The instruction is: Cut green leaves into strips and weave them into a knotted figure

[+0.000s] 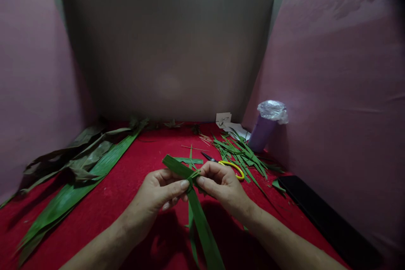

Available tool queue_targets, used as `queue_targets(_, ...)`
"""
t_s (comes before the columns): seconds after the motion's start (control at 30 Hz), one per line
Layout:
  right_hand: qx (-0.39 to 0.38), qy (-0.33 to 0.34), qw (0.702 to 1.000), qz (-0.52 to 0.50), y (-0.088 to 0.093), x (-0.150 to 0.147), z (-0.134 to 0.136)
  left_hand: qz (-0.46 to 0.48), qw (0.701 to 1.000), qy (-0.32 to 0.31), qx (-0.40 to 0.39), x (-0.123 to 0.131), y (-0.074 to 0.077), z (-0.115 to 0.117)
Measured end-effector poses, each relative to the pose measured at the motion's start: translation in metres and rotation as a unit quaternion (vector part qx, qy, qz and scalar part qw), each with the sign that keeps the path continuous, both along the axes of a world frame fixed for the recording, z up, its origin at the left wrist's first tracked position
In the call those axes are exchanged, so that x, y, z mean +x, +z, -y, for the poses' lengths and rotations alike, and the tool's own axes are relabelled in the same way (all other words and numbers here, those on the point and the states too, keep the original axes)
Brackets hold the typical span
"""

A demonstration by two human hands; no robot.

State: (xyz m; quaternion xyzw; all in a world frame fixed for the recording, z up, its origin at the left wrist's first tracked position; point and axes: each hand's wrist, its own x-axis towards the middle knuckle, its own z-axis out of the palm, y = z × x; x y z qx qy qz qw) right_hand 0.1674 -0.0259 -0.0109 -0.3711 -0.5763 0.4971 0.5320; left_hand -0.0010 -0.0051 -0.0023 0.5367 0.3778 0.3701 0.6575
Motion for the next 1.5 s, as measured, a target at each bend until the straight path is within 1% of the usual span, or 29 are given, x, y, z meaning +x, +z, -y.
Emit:
queue_targets(0.13, 0.005, -0.006, 1.000, -0.005, 0.001, -0.001, 0.001, 0.016, 1.000, -0.004, 0.005, 0.000, -0.004, -0.001)
queue_targets(0.4, 0.001, 0.000, 1.000, -0.009, 0.003, -0.002, 0.002, 0.029, 0.999, -0.002, 0.015, 0.001, -0.006, 0.000)
queue_targets(0.63, 0.005, 0.001, 1.000, -0.015, 0.002, -0.001, 0.001, 0.039, 0.999, 0.007, 0.000, 0.003, -0.007, 0.001)
queue_targets(0.73, 0.000, 0.008, 1.000, -0.026, 0.000, -0.002, 0.001, 0.043, 0.999, 0.019, -0.009, 0.003, -0.007, 0.002)
queue_targets(0.9, -0.016, 0.014, 0.999, -0.032, 0.000, -0.001, 0.000, 0.058, 0.998, 0.022, -0.007, 0.004, -0.009, 0.002)
queue_targets(1.0, -0.016, 0.001, 1.000, -0.019, 0.002, 0.000, 0.000, 0.056, 0.998, 0.028, 0.000, 0.004, -0.010, 0.000)
queue_targets(1.1, 0.001, -0.018, 1.000, -0.007, 0.002, 0.001, -0.001, 0.052, 0.998, 0.025, 0.013, 0.003, -0.010, -0.001)
queue_targets(1.2, 0.014, -0.037, 0.999, -0.002, 0.001, 0.001, -0.003, 0.050, 0.999, 0.020, 0.009, 0.002, -0.011, -0.001)
queue_targets(1.27, 0.027, -0.052, 0.998, 0.016, 0.000, 0.000, -0.004, 0.047, 0.999, 0.017, 0.003, 0.002, -0.011, -0.001)
queue_targets(1.33, 0.053, -0.071, 0.994, 0.056, 0.000, 0.000, -0.004, 0.043, 0.999, 0.009, -0.004, 0.002, -0.012, -0.001)
queue_targets(1.5, 0.130, -0.119, 0.970, 0.167, 0.006, 0.000, 0.000, 0.031, 0.999, -0.007, -0.019, 0.003, -0.010, 0.000)
